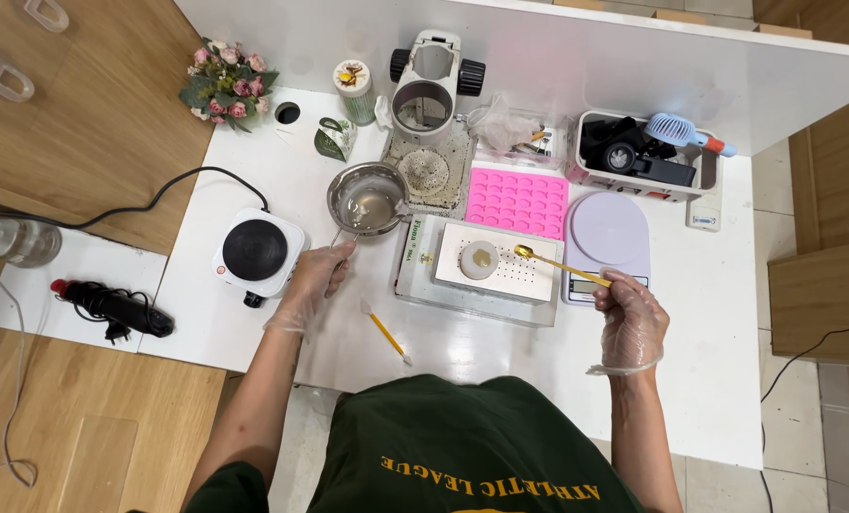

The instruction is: The person organizes silicone candle molds on shelves and pours melted wax into a mold on a scale.

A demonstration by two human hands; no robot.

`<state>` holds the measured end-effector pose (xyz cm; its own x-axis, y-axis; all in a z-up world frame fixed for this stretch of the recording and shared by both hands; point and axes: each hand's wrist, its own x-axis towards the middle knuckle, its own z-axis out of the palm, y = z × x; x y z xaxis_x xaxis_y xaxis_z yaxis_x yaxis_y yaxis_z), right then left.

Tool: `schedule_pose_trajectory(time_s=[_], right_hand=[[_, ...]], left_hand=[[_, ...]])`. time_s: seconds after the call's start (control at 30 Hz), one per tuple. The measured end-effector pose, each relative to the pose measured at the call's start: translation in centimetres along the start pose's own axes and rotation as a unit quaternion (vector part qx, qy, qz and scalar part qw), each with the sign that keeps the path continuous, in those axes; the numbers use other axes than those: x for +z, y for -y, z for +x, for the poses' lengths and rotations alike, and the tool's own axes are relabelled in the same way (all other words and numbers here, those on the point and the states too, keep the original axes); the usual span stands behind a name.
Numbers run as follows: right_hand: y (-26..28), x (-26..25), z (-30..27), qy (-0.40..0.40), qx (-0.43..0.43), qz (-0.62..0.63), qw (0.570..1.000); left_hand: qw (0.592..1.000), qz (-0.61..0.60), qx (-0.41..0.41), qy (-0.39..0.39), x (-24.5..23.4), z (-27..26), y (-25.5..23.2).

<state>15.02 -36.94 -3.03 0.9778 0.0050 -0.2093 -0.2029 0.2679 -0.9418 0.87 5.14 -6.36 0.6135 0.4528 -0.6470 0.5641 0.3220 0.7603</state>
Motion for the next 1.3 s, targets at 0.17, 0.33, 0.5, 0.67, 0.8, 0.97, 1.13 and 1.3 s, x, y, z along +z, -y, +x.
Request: schedule_pose_trajectory(time_s=[0.17,0.33,0.5,0.67,0.8,0.97,1.13,1.3], right_hand=[[0.5,-0.3,-0.3,-0.009,-0.009,0.002,1.000],[1.4,-0.8,-0.9,-0.017,-0.021,0.000,1.000],[2.3,-1.3,-1.8,-0.034,-0.026,-0.002,0.999],[3.2,-0.6,-2.8,-0.024,-0.031,-0.005,0.999],[3.1,0.2,-3.1,0.005,-0.035,-0.028,0.999],[3.1,1.5,-3.1,0.052,-0.073,-0.092,0.992],[3.8,4.4,-3.2,0.087,-0.121,-0.205,0.967],[4.5,7.2,-3.7,0.109,-0.201,-0.348,0.909]], left_hand=[[0.999,-0.015,0.016,0.035,0.6,6.5,1.5],[0.998,-0.024,0.029,0.056,3.1,11.5,1.0],[0.996,-0.043,0.033,0.072,5.5,16.1,1.6],[0.992,-0.087,0.032,0.086,7.1,18.2,2.0],[0.999,-0.014,0.045,-0.006,7.6,17.0,1.5],[0.969,0.160,0.143,-0.121,6.1,14.0,0.5],[0.924,0.210,0.258,-0.188,3.4,9.4,2.2],[0.941,0.114,0.218,-0.233,1.6,2.1,5.3]])
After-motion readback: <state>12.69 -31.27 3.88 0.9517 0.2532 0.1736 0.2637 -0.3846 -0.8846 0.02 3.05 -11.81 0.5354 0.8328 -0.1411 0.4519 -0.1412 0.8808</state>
